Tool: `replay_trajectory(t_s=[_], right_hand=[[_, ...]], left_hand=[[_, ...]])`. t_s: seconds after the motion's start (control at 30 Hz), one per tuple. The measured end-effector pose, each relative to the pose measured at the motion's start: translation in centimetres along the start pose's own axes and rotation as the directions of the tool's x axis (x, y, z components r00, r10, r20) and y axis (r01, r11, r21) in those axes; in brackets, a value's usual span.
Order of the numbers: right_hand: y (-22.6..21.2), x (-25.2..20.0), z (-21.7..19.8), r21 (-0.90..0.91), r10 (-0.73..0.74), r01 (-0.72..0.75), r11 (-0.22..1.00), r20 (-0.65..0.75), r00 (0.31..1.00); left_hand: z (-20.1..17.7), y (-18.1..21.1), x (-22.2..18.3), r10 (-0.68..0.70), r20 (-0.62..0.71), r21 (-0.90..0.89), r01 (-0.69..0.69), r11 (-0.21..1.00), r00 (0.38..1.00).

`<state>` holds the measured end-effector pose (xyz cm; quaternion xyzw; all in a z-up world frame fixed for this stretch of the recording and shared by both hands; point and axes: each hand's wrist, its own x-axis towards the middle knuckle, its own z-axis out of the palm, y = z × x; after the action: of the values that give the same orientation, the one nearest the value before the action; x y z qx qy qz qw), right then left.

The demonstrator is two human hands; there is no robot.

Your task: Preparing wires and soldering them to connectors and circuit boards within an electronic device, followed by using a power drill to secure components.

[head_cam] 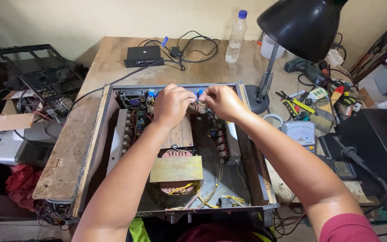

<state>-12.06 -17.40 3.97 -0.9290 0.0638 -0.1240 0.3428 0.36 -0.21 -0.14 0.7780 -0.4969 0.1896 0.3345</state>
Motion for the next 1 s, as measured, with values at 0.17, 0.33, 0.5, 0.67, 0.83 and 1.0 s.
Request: replay_trajectory(t_s=[0.17, 0.33, 0.5, 0.67, 0.83, 1.0], right_hand=[[1.7, 0.6, 2.1, 0.508, 0.269, -0.296, 0.809, 0.129, 0.954], [1.8, -0.1, 1.5, 0.495, 0.313, -0.311, 0.812, 0.081, 0.946], [3.0, -0.6, 1.2, 0.102, -0.035, 0.071, 0.992, -0.319, 0.947], [2.8, -1.6, 1.4, -0.346, -0.515, 0.405, 0.847, -0.337, 0.788], [2.2, -1.5, 1.6, -0.474, -0.552, 0.368, 0.8, -0.343, 0.76], [3.2, -1.0, 1.4, 0.14, -0.128, 0.161, 0.977, -0.221, 0.967]], left_hand=[[-0.1, 0.6, -0.2, -0.01, -0.01, 0.06, 0.011, 0.998, 1.0], [0.6, 0.9, -0.4, 0.013, -0.012, 0.091, -0.012, 0.996, 1.0], [0.3, 1.1, -0.6, -0.014, -0.016, 0.048, 0.015, 0.999, 1.0], [0.4, 1.0, -0.3, -0.003, -0.005, 0.019, 0.003, 1.0, 1.0], [0.6, 0.6, -0.5, 0.048, 0.053, -0.03, -0.046, 0.998, 0.997], [-0.2, 1.8, -0.3, 0.052, 0.031, 0.067, -0.054, 0.996, 0.998]])
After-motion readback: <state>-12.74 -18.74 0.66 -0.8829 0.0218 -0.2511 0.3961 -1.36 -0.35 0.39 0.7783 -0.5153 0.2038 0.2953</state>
